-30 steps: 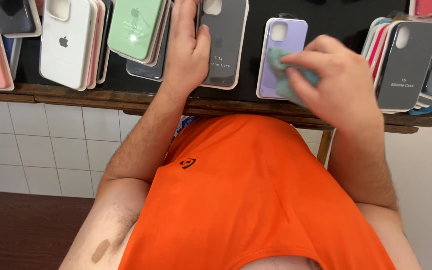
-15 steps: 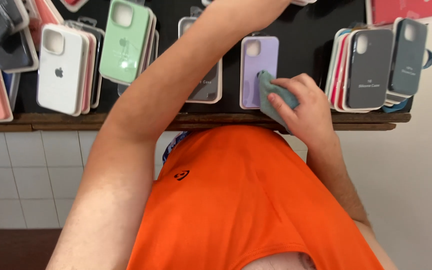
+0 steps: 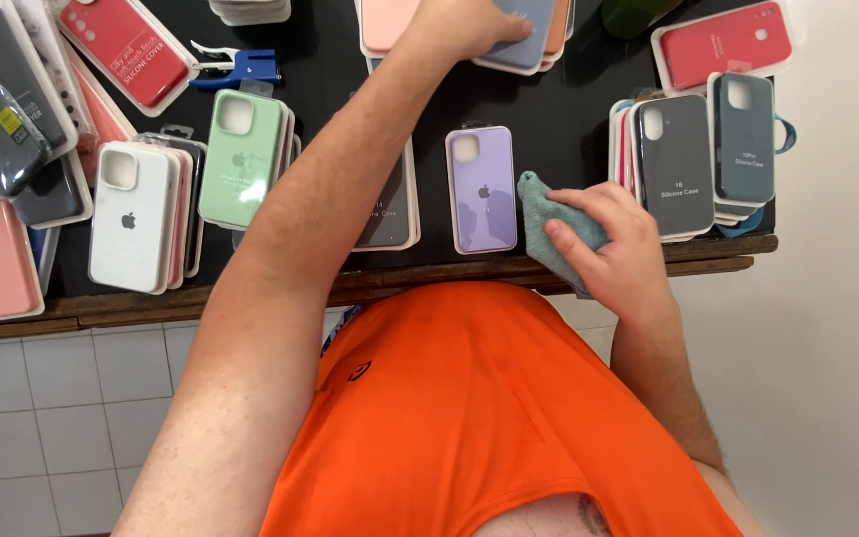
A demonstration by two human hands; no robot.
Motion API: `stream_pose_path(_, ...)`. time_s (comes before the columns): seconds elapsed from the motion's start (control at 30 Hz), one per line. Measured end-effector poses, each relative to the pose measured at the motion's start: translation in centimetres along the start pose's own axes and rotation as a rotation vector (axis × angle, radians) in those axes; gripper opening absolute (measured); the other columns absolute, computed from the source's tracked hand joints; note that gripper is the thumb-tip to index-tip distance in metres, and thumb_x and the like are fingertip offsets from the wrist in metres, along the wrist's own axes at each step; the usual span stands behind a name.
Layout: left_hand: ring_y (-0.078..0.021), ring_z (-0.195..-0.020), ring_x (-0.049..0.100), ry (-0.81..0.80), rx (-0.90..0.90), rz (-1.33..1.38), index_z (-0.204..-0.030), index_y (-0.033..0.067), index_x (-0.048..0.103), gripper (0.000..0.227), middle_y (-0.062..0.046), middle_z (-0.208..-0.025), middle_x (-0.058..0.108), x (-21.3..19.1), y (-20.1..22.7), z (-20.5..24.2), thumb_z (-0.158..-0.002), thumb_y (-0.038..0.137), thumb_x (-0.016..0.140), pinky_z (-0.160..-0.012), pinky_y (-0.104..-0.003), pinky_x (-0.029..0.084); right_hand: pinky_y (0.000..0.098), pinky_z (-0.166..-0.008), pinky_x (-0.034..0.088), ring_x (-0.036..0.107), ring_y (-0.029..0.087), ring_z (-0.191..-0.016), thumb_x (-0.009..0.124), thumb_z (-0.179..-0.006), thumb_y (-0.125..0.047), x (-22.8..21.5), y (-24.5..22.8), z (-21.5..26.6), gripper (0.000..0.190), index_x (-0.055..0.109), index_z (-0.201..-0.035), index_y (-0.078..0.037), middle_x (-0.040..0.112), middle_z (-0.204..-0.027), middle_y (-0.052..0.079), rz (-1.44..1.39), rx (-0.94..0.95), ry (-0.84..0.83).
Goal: Cleaning various phone cases with a cloth and using a small manual tool to prepare them for sale.
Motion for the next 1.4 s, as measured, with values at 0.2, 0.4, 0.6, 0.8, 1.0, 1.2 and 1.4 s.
stream_pose_path(0.2,-0.0172,-0.102,0.075,-0.152,0.073,0.983,-0.131,0.0201,0.069,0.058,-0.001,-0.118,0.079,-5.1,2.6,11.5,-0.073,0.015,0.076,-0.081,-0.036,0.058,0.0441,-0.111,0.05,0.065,0.03,-0.124,0.071,-0.117,-0.028,-3.7,-2.0,-0.4,0.036,0.08,-0.142,-0.003,0.075,-0.132,0.013,-0.11,-0.088,0.18)
stream_pose_path(0.4,-0.0134,-0.103,0.069,-0.424,0.257,1.47,-0.151,0.0077,0.062,0.083,-0.003,-0.123,0.073,-0.4,5.6,24.2,-0.069,-0.002,0.067,-0.074,-0.029,0.055,0.048,-0.141,0.042,0.049,0.032,-0.158,0.066,-0.121,-0.036,-4.8,-7.5,-1.5,0.068,0.047,-0.176,-0.003,0.046,-0.163,0.021,-0.292,-0.28,0.543)
stream_pose_path(0.6,-0.0297,-0.166,0.045,-0.818,-0.201,2.158,-0.188,0.0026,0.036,0.134,-0.016,-0.181,0.046,-5.2,11.0,28.9,-0.086,0.088,0.046,-0.15,-0.043,0.029,0.0752,-0.153,0.03,0.028,0.053,-0.181,0.059,-0.129,-0.039,2.8,-10.5,-0.6,0.06,0.049,-0.18,-0.009,0.032,-0.19,0.022,0.108,-0.53,0.305)
stream_pose_path(0.8,-0.0276,-0.139,0.074,-0.733,0.183,1.986,-0.16,0.0113,0.069,0.065,-0.011,-0.15,0.078,0.4,8.7,31.0,-0.123,0.063,0.056,-0.113,-0.046,0.065,0.0727,-0.165,0.021,0.013,0.051,-0.191,0.047,-0.131,-0.036,-1.1,-12.4,-1.6,0.064,0.036,-0.188,-0.008,0.021,-0.198,0.018,0.029,-0.444,0.358)
stream_pose_path(1.0,-0.026,-0.147,0.069,-0.477,0.407,1.917,-0.161,0.0014,0.071,0.069,-0.011,-0.156,0.075,-7.4,9.2,31.9,-0.129,0.062,0.058,-0.142,-0.05,0.042,0.0753,-0.148,0.007,0.008,0.057,-0.18,0.052,-0.119,-0.061,1.8,-11.6,-1.0,0.087,0.043,-0.18,0.0,0.023,-0.192,0.031,-0.117,-0.574,0.248)
stream_pose_path(1.2,-0.0322,-0.164,0.056,-0.783,0.151,2.218,-0.182,0.0131,0.049,0.081,-0.014,-0.179,0.057,-3.3,9.2,31.8,-0.123,0.069,0.048,-0.141,-0.053,0.042,0.0811,-0.161,0.001,-0.007,0.05,-0.19,0.043,-0.127,-0.067,1.0,-13.5,-0.6,0.088,0.015,-0.195,-0.019,0.005,-0.203,0.011,0.095,-0.494,0.149)
stream_pose_path(1.4,-0.0277,-0.17,0.047,-0.692,-0.035,1.952,-0.178,0.0072,0.045,0.094,-0.015,-0.181,0.051,-4.3,10.5,33.9,-0.107,0.068,0.05,-0.146,-0.047,0.036,0.0725,-0.17,0.014,0.009,0.048,-0.195,0.04,-0.133,-0.049,-2.8,-15.1,-2.2,0.07,0.031,-0.19,-0.008,0.016,-0.201,0.018,-0.07,-0.517,0.234)
Point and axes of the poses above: each hand's wrist, its own z-axis away from the middle knuckle, its own x-axis out of the palm, y = z × x, the point moved 8 cm from there along -z, towards the middle knuckle
